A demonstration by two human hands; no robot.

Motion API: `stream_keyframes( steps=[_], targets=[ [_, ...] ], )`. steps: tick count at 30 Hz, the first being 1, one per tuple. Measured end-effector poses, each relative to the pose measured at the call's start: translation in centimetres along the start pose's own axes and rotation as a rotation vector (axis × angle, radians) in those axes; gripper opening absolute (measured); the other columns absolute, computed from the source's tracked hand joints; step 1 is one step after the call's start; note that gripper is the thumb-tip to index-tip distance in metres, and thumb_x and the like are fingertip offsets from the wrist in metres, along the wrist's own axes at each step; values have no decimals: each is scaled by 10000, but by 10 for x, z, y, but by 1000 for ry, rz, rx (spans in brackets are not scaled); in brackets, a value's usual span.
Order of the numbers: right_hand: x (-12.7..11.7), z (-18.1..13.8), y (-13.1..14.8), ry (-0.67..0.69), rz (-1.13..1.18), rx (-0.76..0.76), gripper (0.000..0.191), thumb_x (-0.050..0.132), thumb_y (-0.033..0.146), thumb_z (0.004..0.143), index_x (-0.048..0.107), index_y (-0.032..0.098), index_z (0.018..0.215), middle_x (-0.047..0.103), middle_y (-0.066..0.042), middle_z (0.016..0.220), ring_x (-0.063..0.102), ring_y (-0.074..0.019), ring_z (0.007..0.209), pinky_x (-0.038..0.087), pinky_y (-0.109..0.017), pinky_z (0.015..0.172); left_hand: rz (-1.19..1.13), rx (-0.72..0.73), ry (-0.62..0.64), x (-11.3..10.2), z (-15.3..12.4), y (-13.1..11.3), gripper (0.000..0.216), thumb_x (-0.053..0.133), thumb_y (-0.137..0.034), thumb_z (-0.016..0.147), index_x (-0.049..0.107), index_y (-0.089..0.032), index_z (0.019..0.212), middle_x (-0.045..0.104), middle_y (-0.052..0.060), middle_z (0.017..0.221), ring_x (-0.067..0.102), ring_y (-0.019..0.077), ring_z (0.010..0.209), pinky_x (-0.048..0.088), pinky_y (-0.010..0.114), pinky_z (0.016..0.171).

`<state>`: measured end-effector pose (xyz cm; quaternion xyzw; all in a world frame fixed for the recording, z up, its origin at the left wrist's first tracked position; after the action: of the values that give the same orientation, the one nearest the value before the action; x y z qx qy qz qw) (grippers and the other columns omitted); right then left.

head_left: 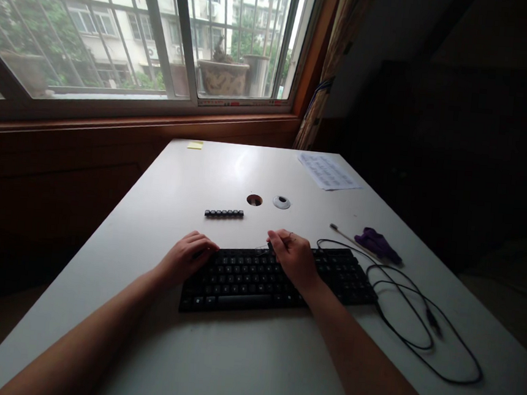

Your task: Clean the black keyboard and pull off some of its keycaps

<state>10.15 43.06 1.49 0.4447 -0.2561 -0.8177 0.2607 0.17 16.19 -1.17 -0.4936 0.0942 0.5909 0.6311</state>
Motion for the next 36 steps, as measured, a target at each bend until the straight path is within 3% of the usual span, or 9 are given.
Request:
stream_keyframes(
  steps=[8, 19, 29, 36],
  targets=[
    [5, -2, 3, 39, -54, -53, 405, 446, 430, 1018, 593, 222, 704, 620, -14, 637, 586, -163, 612, 424, -281, 647, 1, -6, 2, -1, 2, -1, 167, 529, -213, 993, 692, -199, 1023, 716, 73, 942, 616, 197, 883, 513, 353, 802],
    [13, -7, 16, 60, -315, -174, 398, 422, 384, 1026, 484, 224, 666, 597, -13, 633, 524, -151, 568, 347, -291, 609, 5, -5, 4, -2, 2, -3, 166, 528, -199, 990, 691, -204, 1022, 716, 66, 933, 622, 196, 884, 508, 341, 800],
    [8, 2, -5, 97, -1, 75, 400, 415, 454, 1021, 597, 230, 744, 694, -8, 662, 648, -164, 569, 462, -262, 603, 4, 5, 11, -2, 2, -2, 168, 527, -202, 991, 689, -206, 1031, 716, 72, 947, 621, 198, 889, 512, 348, 803],
    [8, 4, -9, 113, 239, 224, 427, 461, 535, 982, 651, 218, 770, 615, 24, 522, 579, -145, 430, 459, -256, 497, 9, 6, 13, -2, 2, -1, 174, 524, -211, 992, 693, -206, 1032, 718, 74, 950, 625, 197, 887, 517, 350, 802]
  ],
)
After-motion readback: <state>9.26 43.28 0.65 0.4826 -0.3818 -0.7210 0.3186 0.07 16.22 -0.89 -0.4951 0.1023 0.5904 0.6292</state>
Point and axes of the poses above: each hand's wrist, its own z-axis towards the middle knuckle, its own x-axis out of the palm, y = z × x, the point moved 2 cm from there along z, towards the middle knuckle
